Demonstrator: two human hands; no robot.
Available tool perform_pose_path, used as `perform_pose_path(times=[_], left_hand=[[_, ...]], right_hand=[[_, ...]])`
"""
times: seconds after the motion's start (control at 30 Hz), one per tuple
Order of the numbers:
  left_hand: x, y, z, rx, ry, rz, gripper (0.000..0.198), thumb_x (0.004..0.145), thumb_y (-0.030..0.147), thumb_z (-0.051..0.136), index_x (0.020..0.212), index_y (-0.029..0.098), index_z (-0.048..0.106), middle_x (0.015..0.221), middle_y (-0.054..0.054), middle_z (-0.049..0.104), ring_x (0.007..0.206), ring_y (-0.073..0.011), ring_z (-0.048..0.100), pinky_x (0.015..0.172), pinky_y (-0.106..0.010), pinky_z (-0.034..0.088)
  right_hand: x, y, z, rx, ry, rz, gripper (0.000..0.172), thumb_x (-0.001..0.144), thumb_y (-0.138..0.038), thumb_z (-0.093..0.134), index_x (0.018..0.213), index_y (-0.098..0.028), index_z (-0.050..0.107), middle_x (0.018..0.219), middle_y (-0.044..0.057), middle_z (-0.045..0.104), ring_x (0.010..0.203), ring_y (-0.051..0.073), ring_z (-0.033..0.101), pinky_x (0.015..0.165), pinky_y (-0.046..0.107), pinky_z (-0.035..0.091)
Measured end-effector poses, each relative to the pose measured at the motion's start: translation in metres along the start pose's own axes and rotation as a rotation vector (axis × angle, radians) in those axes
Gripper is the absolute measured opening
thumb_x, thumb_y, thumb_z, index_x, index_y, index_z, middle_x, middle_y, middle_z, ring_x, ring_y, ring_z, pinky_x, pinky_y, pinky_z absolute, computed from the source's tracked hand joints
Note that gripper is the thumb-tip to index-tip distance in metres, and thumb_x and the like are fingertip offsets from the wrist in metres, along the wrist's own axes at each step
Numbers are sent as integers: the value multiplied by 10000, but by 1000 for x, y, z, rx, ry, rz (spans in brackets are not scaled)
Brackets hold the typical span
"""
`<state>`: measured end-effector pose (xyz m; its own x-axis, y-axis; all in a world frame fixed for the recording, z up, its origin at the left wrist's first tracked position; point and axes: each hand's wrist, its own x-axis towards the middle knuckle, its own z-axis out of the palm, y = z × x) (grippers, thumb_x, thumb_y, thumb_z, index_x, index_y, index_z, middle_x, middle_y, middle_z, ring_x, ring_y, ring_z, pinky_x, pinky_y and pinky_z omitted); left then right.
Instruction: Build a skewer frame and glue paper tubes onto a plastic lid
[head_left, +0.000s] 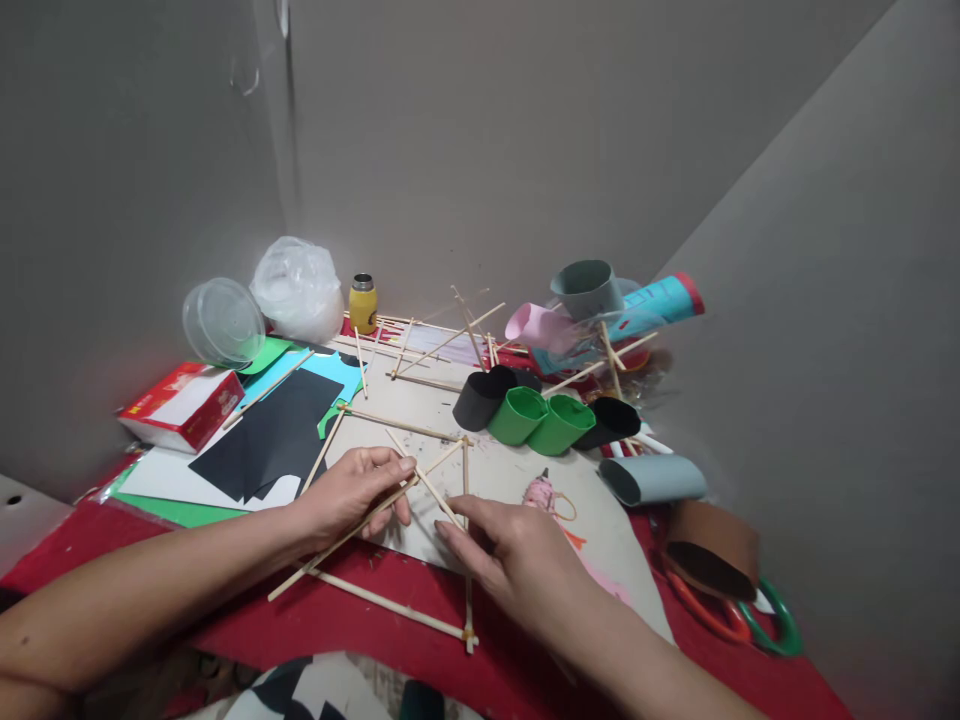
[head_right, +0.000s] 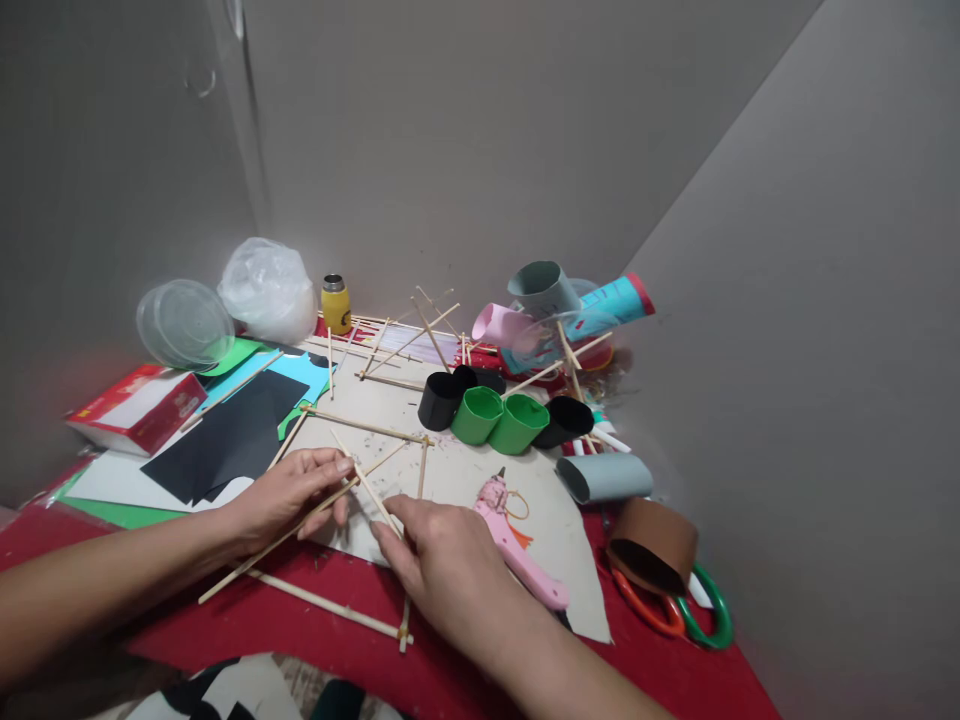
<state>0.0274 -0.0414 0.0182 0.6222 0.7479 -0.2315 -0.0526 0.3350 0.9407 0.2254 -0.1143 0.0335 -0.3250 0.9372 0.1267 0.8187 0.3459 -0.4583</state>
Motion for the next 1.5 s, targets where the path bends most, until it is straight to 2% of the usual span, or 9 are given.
perform_pose_path(times=[0.17, 0.37, 0.6, 0.77, 1.1, 1.23, 1.37, 1.5], left_hand=[[1, -3, -1, 55, 33, -6, 425, 832, 560, 579, 730, 150, 529, 494, -5, 619, 294, -50, 403, 333, -159, 257], [-1, -3, 2, 106, 66, 13, 463, 838, 576, 559, 681, 141, 552, 479, 0, 602, 296, -46, 387, 346, -174, 252], [-4, -1, 4, 188, 89, 32, 544, 850, 593, 517, 548, 142, 543, 355, 29, 467, 284, -45, 330, 367, -198, 215], [-5, -1, 7, 179, 108, 52, 533, 823, 606, 541, 550, 147, 535, 392, 22, 505, 289, -44, 328, 366, -201, 220], [-3, -8, 5, 132, 137, 37, 496, 798, 594, 576, 587, 146, 543, 418, 23, 528, 280, -42, 330, 347, -203, 194], [-1, -10, 3, 142, 145, 48, 501, 809, 595, 567, 602, 139, 554, 442, 13, 550, 288, -42, 342, 348, -199, 209], [-1, -3, 1, 182, 166, 46, 520, 828, 595, 544, 575, 141, 546, 391, 28, 497, 282, -40, 317, 345, -190, 204], [-1, 9, -3, 199, 244, 101, 472, 834, 549, 563, 597, 142, 527, 463, 14, 573, 299, -31, 344, 349, -176, 200]], right_hand=[[0, 0, 2, 74, -25, 42, 193, 923, -325, 515, 902, -208, 667, 610, -7, 648, 512, 128, 525, 565, 238, 344], [0, -4, 1, 62, -43, 26, 271, 951, -323, 452, 834, -200, 662, 621, 4, 641, 536, 131, 528, 568, 244, 338], [1, -7, 0, 55, -97, 28, 337, 980, -329, 381, 775, -201, 616, 650, 8, 642, 552, 131, 533, 580, 250, 331], [2, -12, -1, 48, -133, 46, 375, 981, -318, 349, 677, -199, 533, 601, -1, 587, 533, 124, 482, 564, 249, 310], [6, -12, 6, 49, -146, 49, 380, 966, -301, 340, 621, -203, 463, 565, -5, 534, 506, 120, 437, 542, 243, 295], [8, -13, 7, 64, -127, 68, 385, 959, -307, 353, 607, -202, 467, 546, -14, 499, 506, 120, 407, 535, 241, 293], [6, -13, 0, 101, -136, 120, 385, 948, -382, 408, 617, -201, 488, 533, -25, 479, 509, 120, 399, 511, 243, 283], [-2, -6, -8, 176, -117, 113, 362, 950, -416, 430, 703, -198, 581, 565, -26, 548, 506, 116, 440, 522, 250, 304]])
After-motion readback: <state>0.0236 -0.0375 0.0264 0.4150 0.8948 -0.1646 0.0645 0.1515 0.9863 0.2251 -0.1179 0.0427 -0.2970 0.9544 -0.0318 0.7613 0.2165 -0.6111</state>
